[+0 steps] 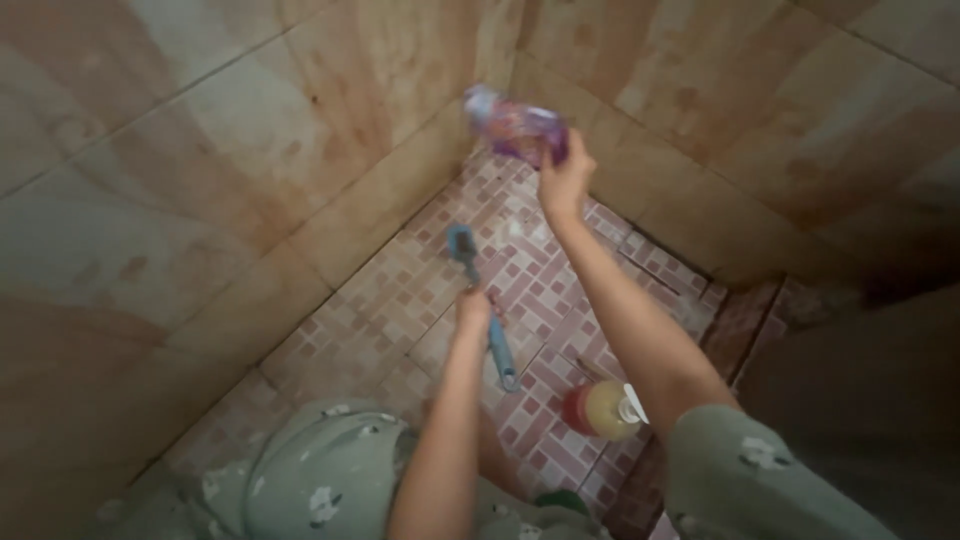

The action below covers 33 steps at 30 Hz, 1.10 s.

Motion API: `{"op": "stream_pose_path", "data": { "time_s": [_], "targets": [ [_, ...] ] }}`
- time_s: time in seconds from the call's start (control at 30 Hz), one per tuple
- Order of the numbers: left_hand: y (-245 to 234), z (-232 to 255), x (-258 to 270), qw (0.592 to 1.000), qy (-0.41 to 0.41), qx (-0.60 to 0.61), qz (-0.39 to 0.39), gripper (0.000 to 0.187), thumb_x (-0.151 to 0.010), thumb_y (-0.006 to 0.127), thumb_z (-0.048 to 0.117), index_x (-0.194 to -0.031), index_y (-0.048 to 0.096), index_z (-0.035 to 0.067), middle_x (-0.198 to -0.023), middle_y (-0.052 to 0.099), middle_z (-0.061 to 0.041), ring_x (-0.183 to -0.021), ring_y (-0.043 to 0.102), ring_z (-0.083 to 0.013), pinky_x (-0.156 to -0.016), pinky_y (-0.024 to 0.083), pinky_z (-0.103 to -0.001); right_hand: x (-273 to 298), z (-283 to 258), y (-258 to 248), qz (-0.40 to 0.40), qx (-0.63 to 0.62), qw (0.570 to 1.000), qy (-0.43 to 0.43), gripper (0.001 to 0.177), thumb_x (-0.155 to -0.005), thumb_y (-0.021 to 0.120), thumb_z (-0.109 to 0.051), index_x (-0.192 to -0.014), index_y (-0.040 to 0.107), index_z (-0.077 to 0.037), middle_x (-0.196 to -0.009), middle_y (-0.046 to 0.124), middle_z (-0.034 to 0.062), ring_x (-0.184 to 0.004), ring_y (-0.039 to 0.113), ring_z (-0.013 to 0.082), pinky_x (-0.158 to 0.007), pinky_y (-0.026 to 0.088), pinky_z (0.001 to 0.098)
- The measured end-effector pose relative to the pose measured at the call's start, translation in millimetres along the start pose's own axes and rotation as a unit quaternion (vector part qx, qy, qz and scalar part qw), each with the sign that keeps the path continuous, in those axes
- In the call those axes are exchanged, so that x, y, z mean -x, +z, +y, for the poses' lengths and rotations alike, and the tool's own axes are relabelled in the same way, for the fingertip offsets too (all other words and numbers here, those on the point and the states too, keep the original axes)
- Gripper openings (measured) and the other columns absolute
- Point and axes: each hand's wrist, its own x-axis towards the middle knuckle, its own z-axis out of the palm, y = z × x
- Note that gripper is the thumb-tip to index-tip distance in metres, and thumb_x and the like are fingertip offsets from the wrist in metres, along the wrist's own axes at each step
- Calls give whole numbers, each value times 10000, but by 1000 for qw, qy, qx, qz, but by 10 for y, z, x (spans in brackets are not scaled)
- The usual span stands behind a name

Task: Scrubbing the bathroom floor using a brush and cleaning solution.

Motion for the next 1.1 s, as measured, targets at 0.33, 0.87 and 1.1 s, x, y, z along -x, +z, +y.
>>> {"op": "stream_pose_path", "data": {
  "time_s": [0.33,0.87,1.1],
  "targets": [
    [341,-127,154,993,-50,-103,3,168,-1000,511,275,-1064,489,121,-734,592,-95,-514,539,-226,-445,467,-413,753,-642,308,-137,-62,986,-77,184,-922,720,-50,-1089,660,-2,-871,696,214,-753,703,338,-686,550,401],
    [230,-31,160,992,-35,-121,-20,298,-1023,518,312,-1048,525,15,-704,574,-104,-504,552,-232,-417,459,-402,915,-856,297,-246,-98,963,-43,153,-946,716,-48,-1093,676,-32,-812,739,146,-716,752,225,-643,560,351],
    [266,90,313,998,-58,-19,-31,219,-1027,530,291,-1021,490,76,-697,516,-74,-510,503,-194,-433,414,-383,417,-166,46,-139,-44,987,-70,149,-945,716,-28,-1087,676,-4,-799,687,189,-655,656,231,-619,526,374]
  ]
}}
